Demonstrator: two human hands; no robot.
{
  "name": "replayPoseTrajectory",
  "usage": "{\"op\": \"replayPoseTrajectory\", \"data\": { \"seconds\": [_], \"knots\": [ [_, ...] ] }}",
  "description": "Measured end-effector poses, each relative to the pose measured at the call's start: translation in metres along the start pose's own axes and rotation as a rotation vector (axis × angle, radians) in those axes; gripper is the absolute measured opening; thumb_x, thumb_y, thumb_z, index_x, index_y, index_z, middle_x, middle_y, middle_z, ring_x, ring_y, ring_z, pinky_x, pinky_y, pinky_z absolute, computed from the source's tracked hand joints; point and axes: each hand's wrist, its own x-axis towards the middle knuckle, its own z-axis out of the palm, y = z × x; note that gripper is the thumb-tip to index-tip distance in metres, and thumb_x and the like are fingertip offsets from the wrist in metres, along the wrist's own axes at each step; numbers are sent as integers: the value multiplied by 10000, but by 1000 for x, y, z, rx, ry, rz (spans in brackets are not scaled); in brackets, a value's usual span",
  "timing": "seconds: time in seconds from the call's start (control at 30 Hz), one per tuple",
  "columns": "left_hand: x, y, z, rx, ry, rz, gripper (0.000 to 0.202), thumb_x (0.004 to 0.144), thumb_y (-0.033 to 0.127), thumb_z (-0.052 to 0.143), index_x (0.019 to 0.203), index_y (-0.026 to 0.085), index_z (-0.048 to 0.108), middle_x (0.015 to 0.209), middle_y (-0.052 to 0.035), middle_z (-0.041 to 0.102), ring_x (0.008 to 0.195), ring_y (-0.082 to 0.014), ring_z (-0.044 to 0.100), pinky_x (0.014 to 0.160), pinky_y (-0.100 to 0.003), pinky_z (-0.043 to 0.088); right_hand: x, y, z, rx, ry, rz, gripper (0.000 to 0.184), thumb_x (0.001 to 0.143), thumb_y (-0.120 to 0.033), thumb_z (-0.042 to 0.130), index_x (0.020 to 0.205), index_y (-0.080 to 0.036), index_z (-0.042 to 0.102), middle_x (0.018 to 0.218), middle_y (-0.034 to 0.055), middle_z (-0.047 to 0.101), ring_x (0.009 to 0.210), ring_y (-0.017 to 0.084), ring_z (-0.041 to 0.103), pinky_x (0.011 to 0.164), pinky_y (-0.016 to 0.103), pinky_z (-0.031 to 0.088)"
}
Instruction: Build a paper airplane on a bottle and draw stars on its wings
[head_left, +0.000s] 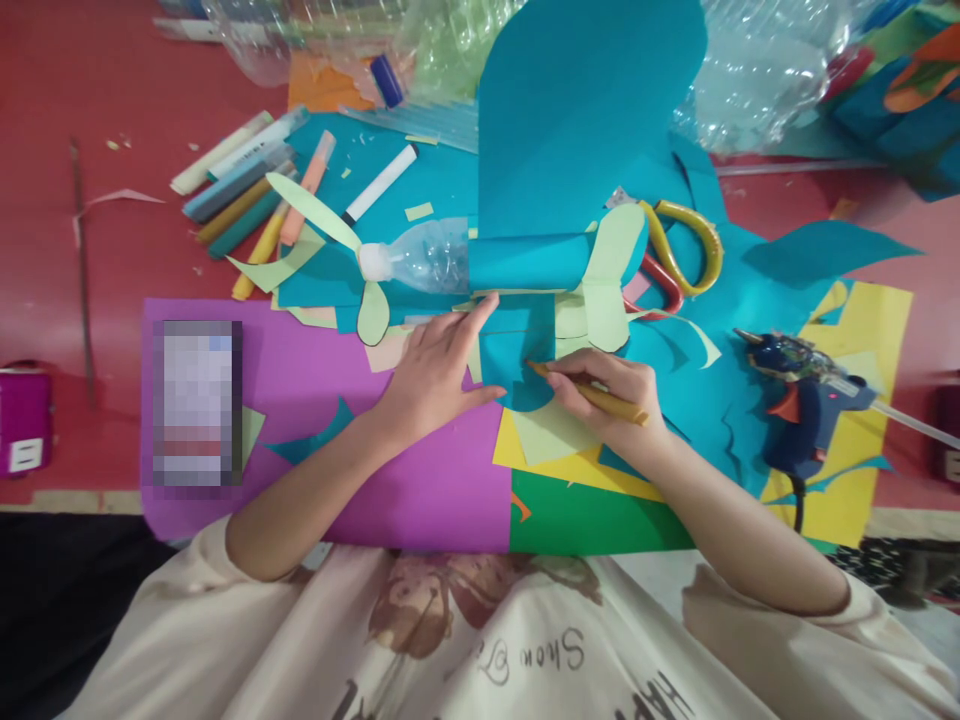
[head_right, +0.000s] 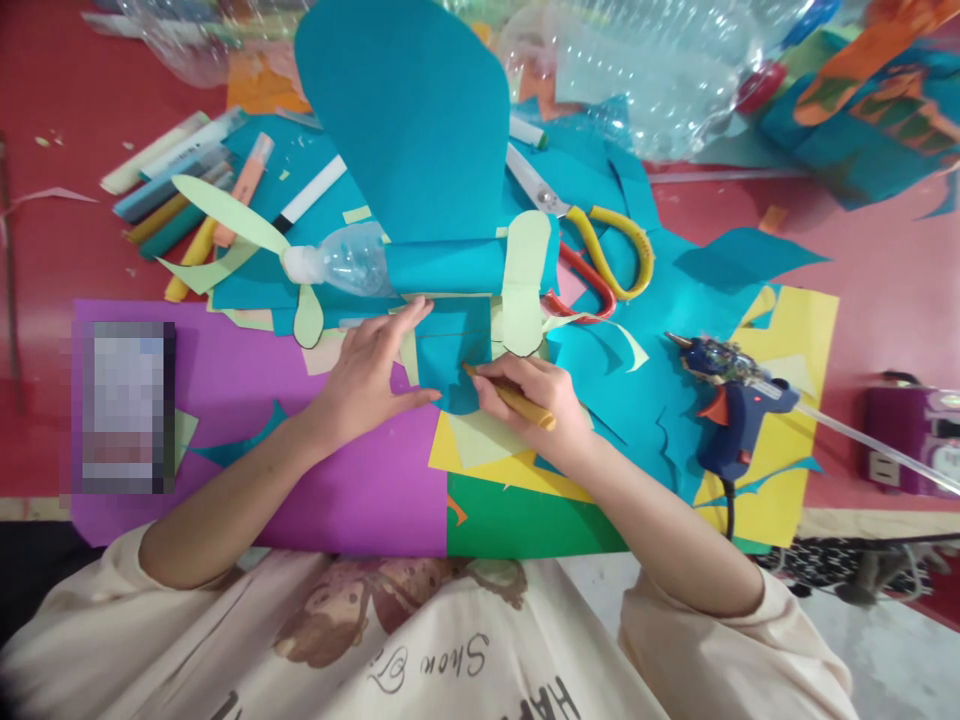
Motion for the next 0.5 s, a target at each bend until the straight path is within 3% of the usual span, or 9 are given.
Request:
{"op": "replayPoseTrajectory", "data": {
  "seconds": [0.5],
  "knots": [
    [0,0,-1,10,-7,-7,892,850,661,585,1527,234,193,1438,-176,493,1285,-356,485,1013,-494,409,0,-12,-1,-18,-138,-117,104,899,-199,569,814,-184,628,717,43,732,576,105,662,508,182,504]
  ]
}}
